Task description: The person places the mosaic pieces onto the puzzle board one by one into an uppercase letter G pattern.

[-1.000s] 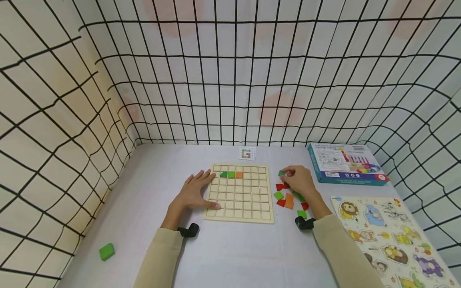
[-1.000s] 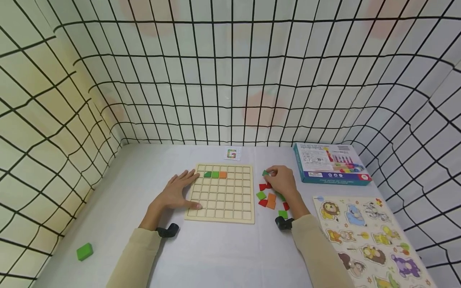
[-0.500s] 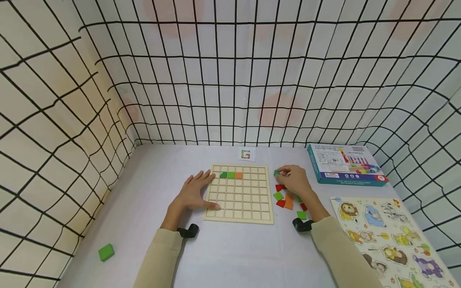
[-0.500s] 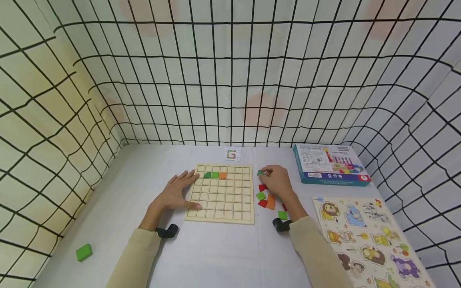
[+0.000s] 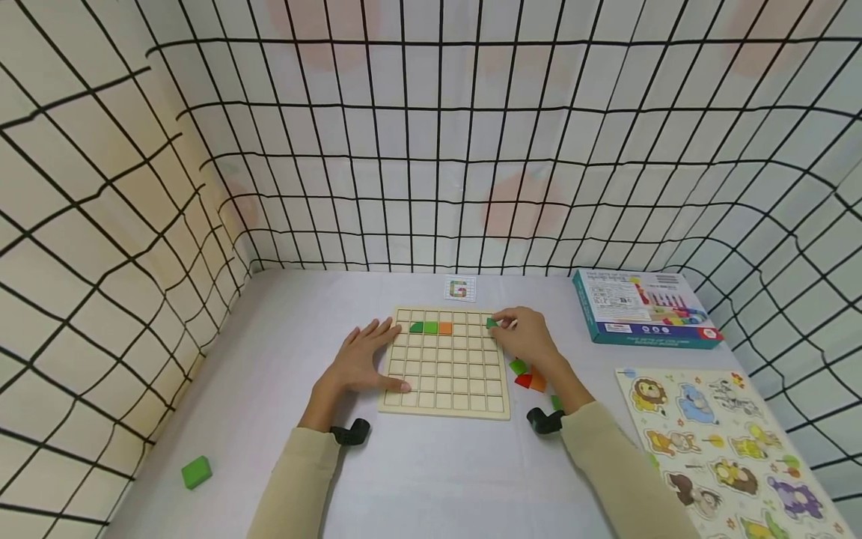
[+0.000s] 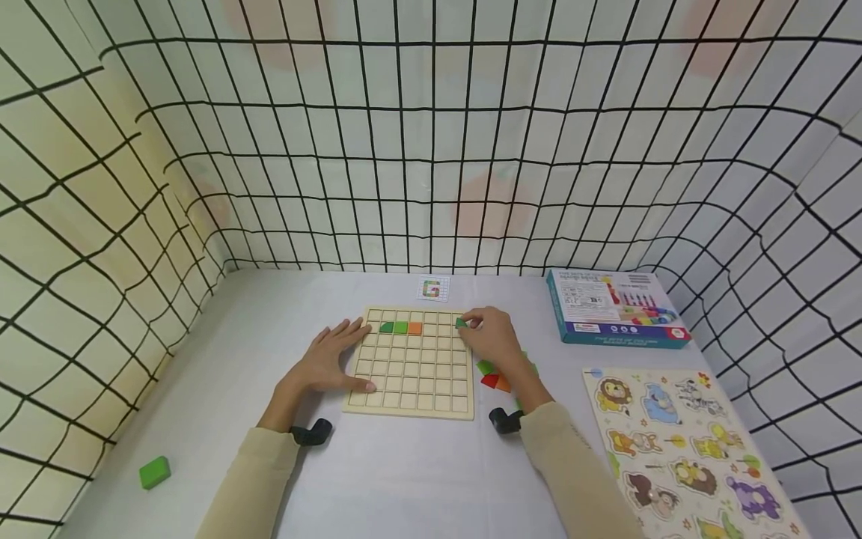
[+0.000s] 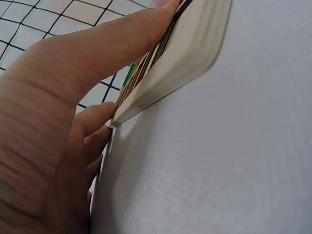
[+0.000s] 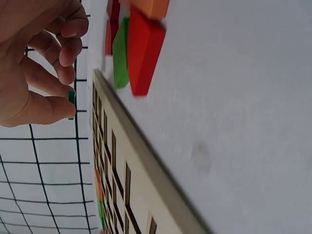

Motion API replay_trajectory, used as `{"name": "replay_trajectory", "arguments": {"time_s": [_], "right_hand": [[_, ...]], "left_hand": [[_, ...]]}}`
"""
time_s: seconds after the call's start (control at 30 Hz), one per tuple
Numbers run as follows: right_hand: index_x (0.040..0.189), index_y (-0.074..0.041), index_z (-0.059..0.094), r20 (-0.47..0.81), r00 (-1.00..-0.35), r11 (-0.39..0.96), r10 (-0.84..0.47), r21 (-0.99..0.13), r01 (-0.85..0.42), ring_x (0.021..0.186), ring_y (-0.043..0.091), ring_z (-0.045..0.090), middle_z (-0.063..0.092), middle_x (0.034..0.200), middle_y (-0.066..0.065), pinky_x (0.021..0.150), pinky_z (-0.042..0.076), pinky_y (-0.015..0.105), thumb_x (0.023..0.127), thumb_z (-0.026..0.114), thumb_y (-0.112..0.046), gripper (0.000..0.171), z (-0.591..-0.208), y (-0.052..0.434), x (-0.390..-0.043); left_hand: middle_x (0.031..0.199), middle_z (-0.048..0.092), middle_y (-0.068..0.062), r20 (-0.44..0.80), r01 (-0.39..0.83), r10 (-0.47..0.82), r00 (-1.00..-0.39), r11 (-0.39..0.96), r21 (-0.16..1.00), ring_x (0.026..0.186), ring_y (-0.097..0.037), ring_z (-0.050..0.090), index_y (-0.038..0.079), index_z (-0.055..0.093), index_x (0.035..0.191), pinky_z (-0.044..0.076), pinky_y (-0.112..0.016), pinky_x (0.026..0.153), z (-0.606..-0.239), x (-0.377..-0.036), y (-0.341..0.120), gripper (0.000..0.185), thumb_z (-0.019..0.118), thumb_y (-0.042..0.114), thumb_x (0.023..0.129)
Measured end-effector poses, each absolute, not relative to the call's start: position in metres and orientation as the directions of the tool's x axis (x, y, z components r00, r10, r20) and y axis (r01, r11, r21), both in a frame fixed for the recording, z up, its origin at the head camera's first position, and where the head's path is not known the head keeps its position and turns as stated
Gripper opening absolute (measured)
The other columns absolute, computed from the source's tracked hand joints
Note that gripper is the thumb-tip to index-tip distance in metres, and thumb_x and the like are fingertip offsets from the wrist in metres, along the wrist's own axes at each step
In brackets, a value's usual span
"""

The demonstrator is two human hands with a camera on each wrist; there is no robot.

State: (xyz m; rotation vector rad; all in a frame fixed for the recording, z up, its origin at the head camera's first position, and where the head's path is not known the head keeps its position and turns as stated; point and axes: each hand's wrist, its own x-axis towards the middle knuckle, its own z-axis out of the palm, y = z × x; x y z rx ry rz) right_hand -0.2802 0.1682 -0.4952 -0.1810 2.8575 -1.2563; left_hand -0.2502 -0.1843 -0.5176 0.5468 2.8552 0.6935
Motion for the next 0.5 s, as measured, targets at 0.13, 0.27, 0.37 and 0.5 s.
{"name": "replay_trajectory", "arguments": {"time_s": [0.13,0.27,0.37,0.5], "right_hand": [[0.116,-0.012,0.077,0.039,-0.992,0.661,-0.123,-0.742,-0.111,0.085,0.023,0.057,0.064,0.100,0.007,0.061,0.046,0.029,0.094,0.071,-0.026,0.027,-0.495,0.154,-0.282],[0.117,-0.010,0.076,0.033,-0.988,0.642,-0.150,-0.757,-0.123,0.076,0.021,0.053,0.063,0.099,0.008,0.057,0.042,0.029,0.094,0.071,-0.024,0.027,-0.494,0.142,-0.283],[0.119,-0.009,0.075,0.025,-0.984,0.649,-0.175,-0.749,-0.134,0.074,0.018,0.051,0.064,0.100,0.008,0.059,0.041,0.028,0.094,0.070,-0.023,0.028,-0.496,0.136,-0.285],[0.118,-0.008,0.075,0.020,-0.979,0.645,-0.203,-0.749,-0.149,0.069,0.015,0.049,0.065,0.100,0.008,0.060,0.040,0.028,0.094,0.070,-0.021,0.028,-0.499,0.129,-0.286]], "left_hand": [[0.173,0.019,0.001,-0.064,0.310,0.383,-0.922,0.826,0.471,0.162,-0.027,0.012,0.024,0.031,0.164,0.006,-0.056,0.130,-0.516,-0.249,-0.185,0.121,0.083,0.072,0.065],[0.173,0.019,0.001,-0.066,0.308,0.381,-0.922,0.827,0.470,0.162,-0.027,0.011,0.024,0.031,0.164,0.006,-0.056,0.130,-0.516,-0.249,-0.185,0.122,0.083,0.072,0.065],[0.173,0.018,0.001,-0.066,0.305,0.379,-0.923,0.826,0.474,0.162,-0.027,0.011,0.025,0.031,0.164,0.006,-0.056,0.131,-0.515,-0.248,-0.185,0.122,0.084,0.073,0.065],[0.173,0.018,0.003,-0.069,0.303,0.377,-0.924,0.829,0.471,0.162,-0.026,0.010,0.025,0.030,0.164,0.006,-0.055,0.131,-0.516,-0.248,-0.186,0.122,0.083,0.073,0.065]]}}
